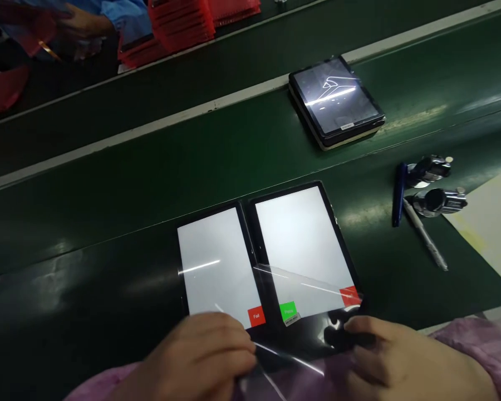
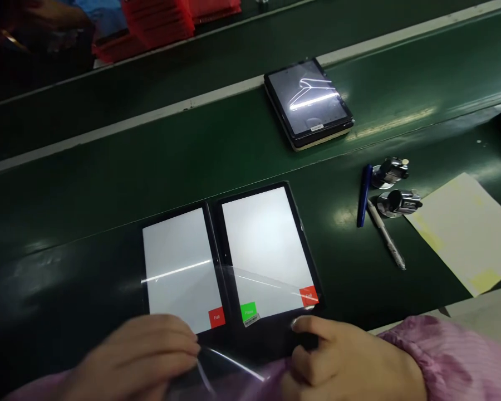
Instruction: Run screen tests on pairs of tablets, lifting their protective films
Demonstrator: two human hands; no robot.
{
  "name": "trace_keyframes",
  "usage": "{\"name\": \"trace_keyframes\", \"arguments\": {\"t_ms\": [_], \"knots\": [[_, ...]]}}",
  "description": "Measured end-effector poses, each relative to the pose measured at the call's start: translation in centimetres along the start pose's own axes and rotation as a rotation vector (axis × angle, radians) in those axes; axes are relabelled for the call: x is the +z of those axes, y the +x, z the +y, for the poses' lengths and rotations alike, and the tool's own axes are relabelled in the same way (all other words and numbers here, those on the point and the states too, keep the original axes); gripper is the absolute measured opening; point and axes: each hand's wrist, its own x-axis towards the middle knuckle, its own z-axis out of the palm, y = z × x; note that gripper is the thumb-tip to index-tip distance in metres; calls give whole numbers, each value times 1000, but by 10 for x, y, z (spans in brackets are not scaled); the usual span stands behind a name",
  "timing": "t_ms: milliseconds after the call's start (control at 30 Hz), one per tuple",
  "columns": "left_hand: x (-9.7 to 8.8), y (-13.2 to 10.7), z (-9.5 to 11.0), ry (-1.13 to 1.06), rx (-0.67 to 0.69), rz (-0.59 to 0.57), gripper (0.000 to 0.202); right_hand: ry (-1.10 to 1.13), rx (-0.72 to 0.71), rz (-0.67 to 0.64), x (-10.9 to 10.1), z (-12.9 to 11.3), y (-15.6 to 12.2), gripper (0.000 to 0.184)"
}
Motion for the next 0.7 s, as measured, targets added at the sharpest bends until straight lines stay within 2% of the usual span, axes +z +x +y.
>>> {"name": "trace_keyframes", "arguments": {"t_ms": [100,200,267,333,400,467,533,600,667,700], "knots": [[-18,13,-29,69,-44,178,28,-173,39,7,-10,5,3,45],[-26,37,-55,146,-17,334,19,-246,106,68,-28,14,9,44],[-27,55,-69,144,-26,307,21,-260,130,79,-36,18,10,40],[-25,71,-80,111,-102,232,30,-280,113,88,-39,21,9,34],[-20,85,-88,104,-159,177,36,-318,81,88,-38,25,7,31],[-12,97,-94,157,-184,168,32,-362,38,78,-38,34,8,30],[-5,105,-99,239,-185,195,39,-376,-6,69,-38,53,16,30],[-2,108,-100,285,-202,190,53,-321,-21,108,-40,82,30,28],[-4,102,-98,283,-241,185,57,-205,5,212,-40,118,49,24],[-4,96,-95,279,-274,221,55,-145,24,272,-39,137,58,23]]}}
